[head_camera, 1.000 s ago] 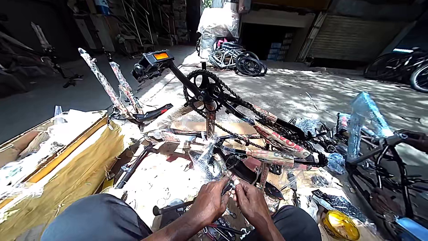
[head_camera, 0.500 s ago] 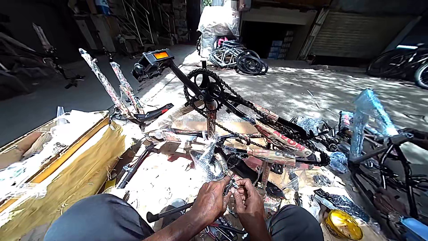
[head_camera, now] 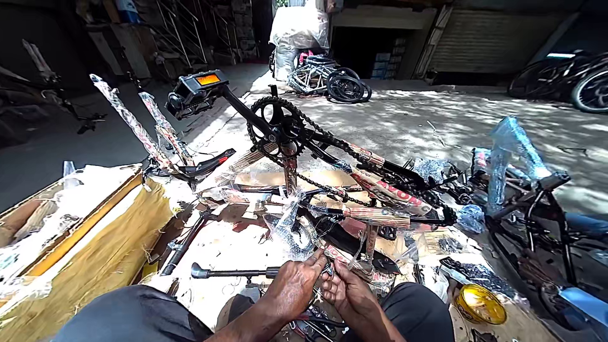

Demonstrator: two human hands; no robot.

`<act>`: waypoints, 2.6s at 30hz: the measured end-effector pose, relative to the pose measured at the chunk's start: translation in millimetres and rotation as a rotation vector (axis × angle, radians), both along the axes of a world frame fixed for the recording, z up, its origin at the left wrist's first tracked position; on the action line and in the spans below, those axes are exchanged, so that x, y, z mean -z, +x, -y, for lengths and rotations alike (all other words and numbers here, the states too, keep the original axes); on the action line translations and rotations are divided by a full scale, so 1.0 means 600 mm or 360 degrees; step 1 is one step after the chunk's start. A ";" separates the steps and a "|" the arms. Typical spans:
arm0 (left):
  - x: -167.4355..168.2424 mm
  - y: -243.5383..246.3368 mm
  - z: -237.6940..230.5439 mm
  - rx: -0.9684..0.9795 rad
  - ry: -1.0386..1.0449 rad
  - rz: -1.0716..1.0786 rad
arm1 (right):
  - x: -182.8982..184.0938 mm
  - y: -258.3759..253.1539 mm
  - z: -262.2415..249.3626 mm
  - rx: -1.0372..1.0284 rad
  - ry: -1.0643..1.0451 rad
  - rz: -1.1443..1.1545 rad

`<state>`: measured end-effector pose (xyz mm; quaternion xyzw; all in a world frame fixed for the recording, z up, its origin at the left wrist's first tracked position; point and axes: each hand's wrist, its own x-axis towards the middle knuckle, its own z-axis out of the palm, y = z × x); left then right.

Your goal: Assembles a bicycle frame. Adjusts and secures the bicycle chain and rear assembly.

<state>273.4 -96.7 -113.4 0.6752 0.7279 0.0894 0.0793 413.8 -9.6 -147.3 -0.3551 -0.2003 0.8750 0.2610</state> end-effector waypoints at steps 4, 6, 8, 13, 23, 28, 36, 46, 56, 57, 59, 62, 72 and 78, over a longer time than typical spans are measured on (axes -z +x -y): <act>-0.002 0.004 -0.003 0.0039 -0.0033 -0.0078 | 0.005 0.003 0.005 0.0180 -0.0046 -0.0200; -0.002 0.002 -0.003 0.0048 -0.0013 -0.0094 | 0.007 0.000 0.002 0.0237 -0.0189 -0.0205; 0.000 0.002 -0.003 0.0067 -0.0028 -0.0111 | 0.007 0.000 0.003 0.0087 -0.0220 -0.0122; 0.004 0.002 -0.003 0.0077 0.0022 -0.0128 | 0.010 -0.001 0.008 0.0216 -0.0148 -0.0256; 0.009 0.001 -0.001 0.0069 0.0028 -0.0142 | 0.015 0.009 0.010 0.0011 -0.0037 0.0034; 0.013 -0.001 -0.002 0.0083 0.0033 -0.0242 | 0.004 0.012 0.030 -0.0186 0.0005 -0.0077; 0.012 -0.005 -0.001 0.0081 0.0088 -0.0362 | 0.008 0.011 0.025 -0.0034 -0.0064 -0.0146; 0.023 0.001 -0.005 0.0097 0.0234 -0.0422 | -0.001 -0.011 0.043 0.0189 0.0266 0.0049; 0.021 -0.004 -0.001 0.0099 0.0169 -0.0426 | -0.002 0.002 0.024 -0.0138 -0.0149 -0.0082; 0.022 -0.003 -0.001 0.0099 0.0171 -0.0436 | 0.001 0.005 0.021 -0.0182 -0.0205 -0.0154; 0.027 -0.002 -0.002 0.0094 0.0202 -0.0432 | 0.004 0.005 0.024 -0.0096 -0.0188 -0.0198; 0.029 0.000 -0.006 0.0083 0.0252 -0.0393 | 0.007 -0.003 0.037 0.0051 0.0299 -0.0041; 0.015 0.009 -0.008 -0.0028 0.0118 -0.0214 | 0.006 0.008 0.031 0.0126 0.0439 0.0059; 0.026 0.005 -0.007 0.0040 0.0151 -0.0347 | 0.000 0.007 0.036 0.0108 -0.0038 0.0022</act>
